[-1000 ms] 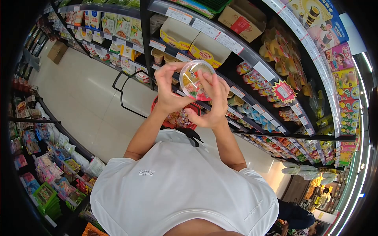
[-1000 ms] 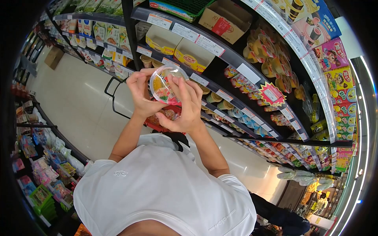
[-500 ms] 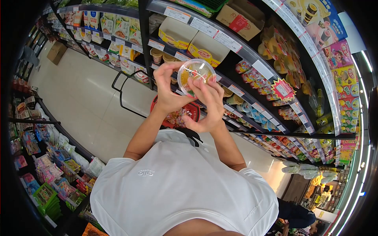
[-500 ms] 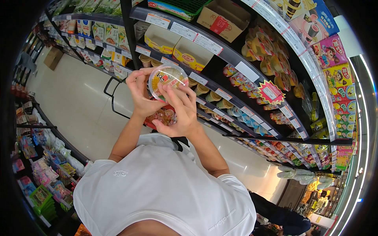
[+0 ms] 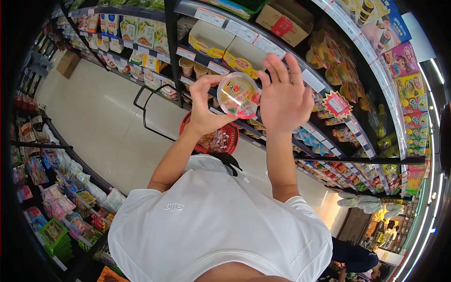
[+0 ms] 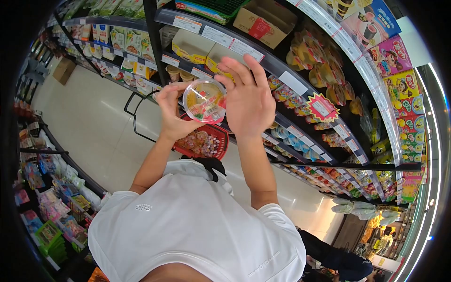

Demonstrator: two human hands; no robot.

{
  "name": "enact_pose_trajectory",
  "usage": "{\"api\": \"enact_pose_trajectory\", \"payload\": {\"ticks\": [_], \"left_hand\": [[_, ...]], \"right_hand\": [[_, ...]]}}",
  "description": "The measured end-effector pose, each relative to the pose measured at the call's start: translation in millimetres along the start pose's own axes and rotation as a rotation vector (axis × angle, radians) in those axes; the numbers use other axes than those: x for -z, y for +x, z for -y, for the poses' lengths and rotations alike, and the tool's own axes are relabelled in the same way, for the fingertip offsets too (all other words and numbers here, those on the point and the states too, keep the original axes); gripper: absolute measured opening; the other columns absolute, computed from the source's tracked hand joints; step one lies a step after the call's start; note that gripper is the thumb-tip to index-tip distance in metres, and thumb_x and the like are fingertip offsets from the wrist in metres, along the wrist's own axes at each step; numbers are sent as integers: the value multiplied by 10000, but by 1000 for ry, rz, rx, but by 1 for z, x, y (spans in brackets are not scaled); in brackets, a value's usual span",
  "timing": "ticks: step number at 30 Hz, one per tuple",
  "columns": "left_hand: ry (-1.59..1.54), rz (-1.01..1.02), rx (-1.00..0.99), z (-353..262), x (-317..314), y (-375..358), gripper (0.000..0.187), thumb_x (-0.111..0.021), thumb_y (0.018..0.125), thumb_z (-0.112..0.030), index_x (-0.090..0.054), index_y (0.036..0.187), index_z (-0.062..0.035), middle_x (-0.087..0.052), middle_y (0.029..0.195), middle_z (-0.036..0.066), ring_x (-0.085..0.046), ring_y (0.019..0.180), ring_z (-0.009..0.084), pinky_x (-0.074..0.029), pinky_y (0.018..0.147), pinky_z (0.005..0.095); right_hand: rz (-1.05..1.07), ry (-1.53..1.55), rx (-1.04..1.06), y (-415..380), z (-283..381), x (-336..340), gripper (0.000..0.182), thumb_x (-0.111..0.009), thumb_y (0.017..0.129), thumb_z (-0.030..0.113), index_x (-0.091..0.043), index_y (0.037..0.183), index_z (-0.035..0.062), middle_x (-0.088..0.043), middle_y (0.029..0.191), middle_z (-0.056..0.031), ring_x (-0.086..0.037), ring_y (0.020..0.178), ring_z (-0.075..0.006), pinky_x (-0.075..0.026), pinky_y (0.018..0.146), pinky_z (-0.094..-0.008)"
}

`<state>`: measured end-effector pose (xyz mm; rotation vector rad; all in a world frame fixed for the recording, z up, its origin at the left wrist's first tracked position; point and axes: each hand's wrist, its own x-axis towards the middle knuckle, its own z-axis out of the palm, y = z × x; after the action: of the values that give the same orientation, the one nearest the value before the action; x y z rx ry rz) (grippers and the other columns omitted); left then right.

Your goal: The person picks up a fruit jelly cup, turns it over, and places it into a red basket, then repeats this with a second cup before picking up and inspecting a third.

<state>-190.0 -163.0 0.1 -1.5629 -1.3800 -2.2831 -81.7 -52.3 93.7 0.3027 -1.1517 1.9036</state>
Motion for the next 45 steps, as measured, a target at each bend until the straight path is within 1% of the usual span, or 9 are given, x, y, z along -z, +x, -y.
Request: {"api": "enact_pose_trajectory", "payload": {"ticks": [2,3,4,7,17,36,39,41,45], "left_hand": [[-9,11,-18,0,-2,-1,1001,-930,561,-97,-247,1293,-120,-521,1236,190,-544,1143,311,-413,981,449],[-27,27,-42,-1,-3,-1,955,-915,570,-75,-281,1283,-98,-514,1241,182,-534,1155,310,-407,992,450],[-45,42,-66,-1,-4,-1,909,-900,579,-54,-315,1273,-75,-508,1245,174,-524,1167,309,-401,1004,451],[-79,28,-109,1,-6,-1,853,-893,596,-59,-348,1252,-76,-531,1232,183,-540,1149,326,-410,993,452],[-52,-37,-148,-5,-7,0,825,-897,593,-77,-387,1242,-74,-567,1190,193,-560,1124,328,-431,965,447],[-87,-34,-35,4,-15,-5,681,-871,568,-62,-493,1134,-30,-578,1177,162,-571,1083,281,-440,932,402],[-80,-101,-5,11,-16,-9,664,-851,587,-46,-482,1139,-20,-552,1216,154,-571,1074,278,-445,928,395],[556,124,-138,10,-2,-12,744,-824,617,-24,-395,1225,-22,-511,1256,171,-566,1085,283,-448,935,401],[578,93,-128,18,-7,-15,843,-799,647,-8,-275,1306,-46,-482,1270,194,-555,1109,296,-449,947,415]], "right_hand": [[60,256,-145,10,-9,15,579,-433,957,426,-458,1340,-9,-592,1179,-257,-544,1144,-329,-421,973,-432],[-86,189,-167,16,-9,-1,488,-366,993,387,-516,1251,1,-647,954,-220,-593,895,-277,-466,807,-379],[-85,190,-166,17,-11,1,488,-366,993,387,-516,1251,1,-647,954,-220,-593,895,-277,-466,807,-379],[-18,34,-225,19,-15,-5,478,-287,1030,370,-555,1159,-5,-543,630,-140,-444,564,-222,-377,539,-319],[337,-82,-211,15,-24,-6,510,-403,1003,395,-507,1156,-80,-581,623,-144,-506,563,-194,-422,581,-313],[367,42,-287,8,-31,4,439,-508,971,302,-526,1129,-107,-626,661,-170,-584,561,-202,-452,531,-295],[339,291,-406,-6,-45,-7,488,-542,957,359,-532,1117,-101,-630,670,-175,-593,632,-205,-452,649,-290],[372,218,-393,-12,-47,-10,493,-543,956,365,-530,1116,-101,-629,673,-177,-588,637,-206,-449,671,-297],[387,221,-363,-11,-53,-5,502,-510,967,382,-523,1121,-95,-616,647,-166,-559,588,-214,-445,631,-310]]}}
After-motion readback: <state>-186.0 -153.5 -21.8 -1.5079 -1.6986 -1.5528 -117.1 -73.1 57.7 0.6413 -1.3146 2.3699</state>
